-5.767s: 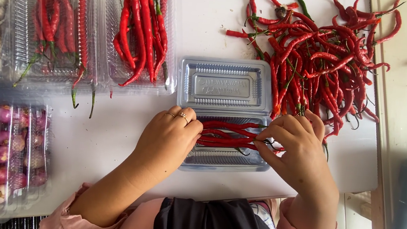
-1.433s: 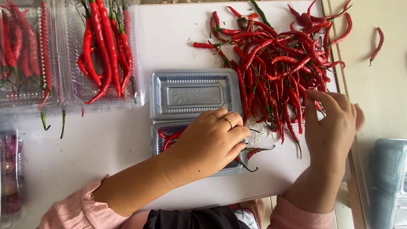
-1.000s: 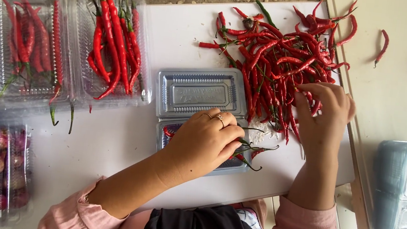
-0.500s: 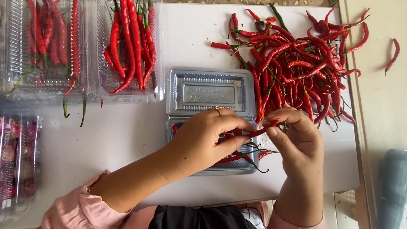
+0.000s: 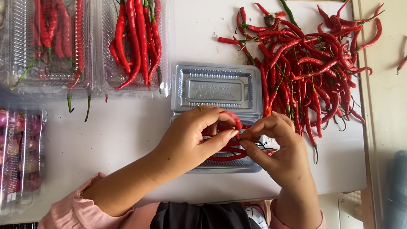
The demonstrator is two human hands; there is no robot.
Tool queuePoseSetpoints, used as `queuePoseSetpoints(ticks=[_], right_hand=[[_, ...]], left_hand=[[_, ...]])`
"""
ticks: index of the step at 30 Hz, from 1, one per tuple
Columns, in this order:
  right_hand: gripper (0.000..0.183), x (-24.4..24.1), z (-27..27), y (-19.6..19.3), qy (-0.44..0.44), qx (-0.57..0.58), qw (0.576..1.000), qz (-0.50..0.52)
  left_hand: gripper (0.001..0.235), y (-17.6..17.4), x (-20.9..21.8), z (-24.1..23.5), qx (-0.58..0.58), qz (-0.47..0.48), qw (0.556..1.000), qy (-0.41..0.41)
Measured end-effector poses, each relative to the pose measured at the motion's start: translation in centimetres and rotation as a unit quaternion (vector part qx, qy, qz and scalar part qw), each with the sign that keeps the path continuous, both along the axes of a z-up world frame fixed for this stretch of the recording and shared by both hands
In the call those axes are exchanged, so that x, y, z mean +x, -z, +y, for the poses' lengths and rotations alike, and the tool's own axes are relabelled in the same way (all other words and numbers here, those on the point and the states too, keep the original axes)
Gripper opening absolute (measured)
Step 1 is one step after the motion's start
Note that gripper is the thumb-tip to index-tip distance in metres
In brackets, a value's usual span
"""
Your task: The person picks up red chilies from a pile on the table and places them into plastic containers.
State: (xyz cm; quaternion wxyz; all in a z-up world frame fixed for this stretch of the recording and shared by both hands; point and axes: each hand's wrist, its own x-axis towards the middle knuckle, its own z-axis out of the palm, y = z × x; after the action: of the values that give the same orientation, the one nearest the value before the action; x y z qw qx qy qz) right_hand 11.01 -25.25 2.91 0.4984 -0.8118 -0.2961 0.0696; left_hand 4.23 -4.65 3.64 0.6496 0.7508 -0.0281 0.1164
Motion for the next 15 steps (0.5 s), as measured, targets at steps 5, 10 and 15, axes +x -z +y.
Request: queuePoseSetpoints(ticks=[5, 10, 15], right_hand=[[0.023, 0.3, 0.3, -1.2, 0.006, -0.114, 0.988, -0.102], [0.016, 0.1, 0.7, -0.8, -0.050, -0.209, 0.959, -0.184], [0.011, -0.2, 1.3, 0.2, -0.073, -0.261, 0.944, -0.187]], left_hand=[[0.018, 0.4, -0.7, 2.9, 0.060, -0.049, 0.996, -0.046], [0.018, 0.8, -1.4, 4.0, 0.155, -0.033, 0.986, -0.050], [0.014, 1.9, -1.6, 2.5, 0.291, 0.000, 0.955, 0.052]])
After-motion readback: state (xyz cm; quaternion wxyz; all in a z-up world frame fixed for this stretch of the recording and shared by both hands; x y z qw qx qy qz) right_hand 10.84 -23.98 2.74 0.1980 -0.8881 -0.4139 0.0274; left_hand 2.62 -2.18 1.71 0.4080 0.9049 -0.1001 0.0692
